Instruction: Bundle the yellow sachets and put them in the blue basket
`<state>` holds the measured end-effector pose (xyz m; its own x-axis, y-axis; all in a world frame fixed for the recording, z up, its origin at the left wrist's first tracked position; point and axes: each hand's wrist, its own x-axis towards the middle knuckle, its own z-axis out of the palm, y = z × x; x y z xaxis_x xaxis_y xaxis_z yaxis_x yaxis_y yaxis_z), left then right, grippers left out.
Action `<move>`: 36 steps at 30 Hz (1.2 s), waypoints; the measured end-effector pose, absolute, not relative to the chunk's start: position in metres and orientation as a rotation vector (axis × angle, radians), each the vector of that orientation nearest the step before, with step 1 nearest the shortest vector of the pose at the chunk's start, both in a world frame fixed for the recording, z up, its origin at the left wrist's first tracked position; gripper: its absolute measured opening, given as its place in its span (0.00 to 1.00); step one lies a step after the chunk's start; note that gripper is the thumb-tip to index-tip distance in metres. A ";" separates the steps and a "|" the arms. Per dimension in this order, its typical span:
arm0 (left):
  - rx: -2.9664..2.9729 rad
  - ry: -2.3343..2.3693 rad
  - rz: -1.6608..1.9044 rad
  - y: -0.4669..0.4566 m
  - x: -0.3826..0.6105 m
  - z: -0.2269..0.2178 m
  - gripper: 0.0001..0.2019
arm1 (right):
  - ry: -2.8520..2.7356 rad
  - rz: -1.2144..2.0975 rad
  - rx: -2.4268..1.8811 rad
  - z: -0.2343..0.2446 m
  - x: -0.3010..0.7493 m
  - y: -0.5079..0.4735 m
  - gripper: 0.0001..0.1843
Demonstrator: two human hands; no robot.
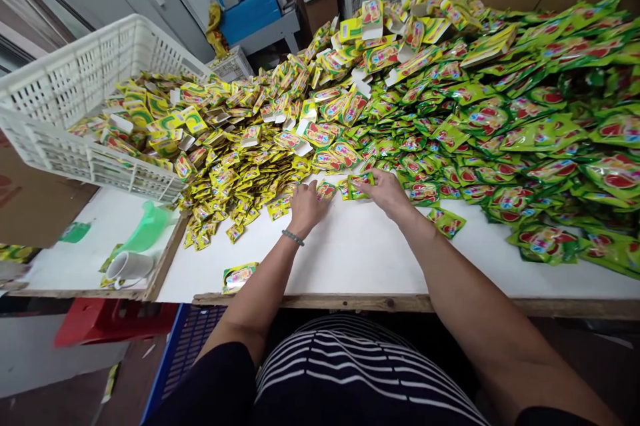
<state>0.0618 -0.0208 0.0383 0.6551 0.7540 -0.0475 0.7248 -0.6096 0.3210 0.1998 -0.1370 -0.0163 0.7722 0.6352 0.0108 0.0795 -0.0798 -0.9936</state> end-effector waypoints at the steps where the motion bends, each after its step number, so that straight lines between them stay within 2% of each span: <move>1: 2.424 1.110 0.265 -0.023 0.057 0.039 0.21 | -0.544 0.533 -1.576 -0.015 0.197 -0.136 0.21; 3: 2.007 0.923 0.382 -0.030 0.053 0.039 0.19 | -0.465 0.605 -1.458 -0.011 0.189 -0.134 0.24; 6: 1.455 0.729 0.381 -0.042 0.054 0.033 0.21 | -0.477 0.628 -1.387 -0.004 0.182 -0.136 0.24; 11: 1.220 0.734 0.442 -0.043 0.055 0.026 0.24 | -0.478 0.452 -1.565 0.005 0.186 -0.143 0.22; 16: 1.191 0.737 0.540 -0.042 0.055 0.020 0.25 | -0.331 0.673 -1.267 0.009 0.178 -0.136 0.26; 23: 1.235 0.605 0.523 -0.053 0.058 0.026 0.20 | -0.409 0.386 -1.608 0.010 0.161 -0.131 0.24; 26: 1.280 0.632 0.520 -0.055 0.060 0.028 0.23 | -0.428 0.342 -1.674 0.012 0.159 -0.131 0.24; 29: 1.299 0.657 0.525 -0.053 0.062 0.027 0.28 | -0.474 0.529 -1.543 0.012 0.163 -0.133 0.24; 32: 1.351 0.621 0.374 -0.043 0.062 0.030 0.30 | -0.570 0.764 -1.426 0.010 0.174 -0.138 0.25; 34: 1.482 0.678 0.296 -0.034 0.062 0.034 0.28 | -0.593 0.703 -1.544 0.008 0.184 -0.142 0.22; 36: 1.762 0.872 0.329 -0.025 0.064 0.039 0.27 | -0.522 0.505 -1.750 0.007 0.193 -0.145 0.19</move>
<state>0.0645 -0.0251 0.0386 0.6917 0.6959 -0.1932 0.3947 -0.1402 0.9081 0.1927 -0.1447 0.0065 0.8061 0.5883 -0.0632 0.0831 -0.2183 -0.9723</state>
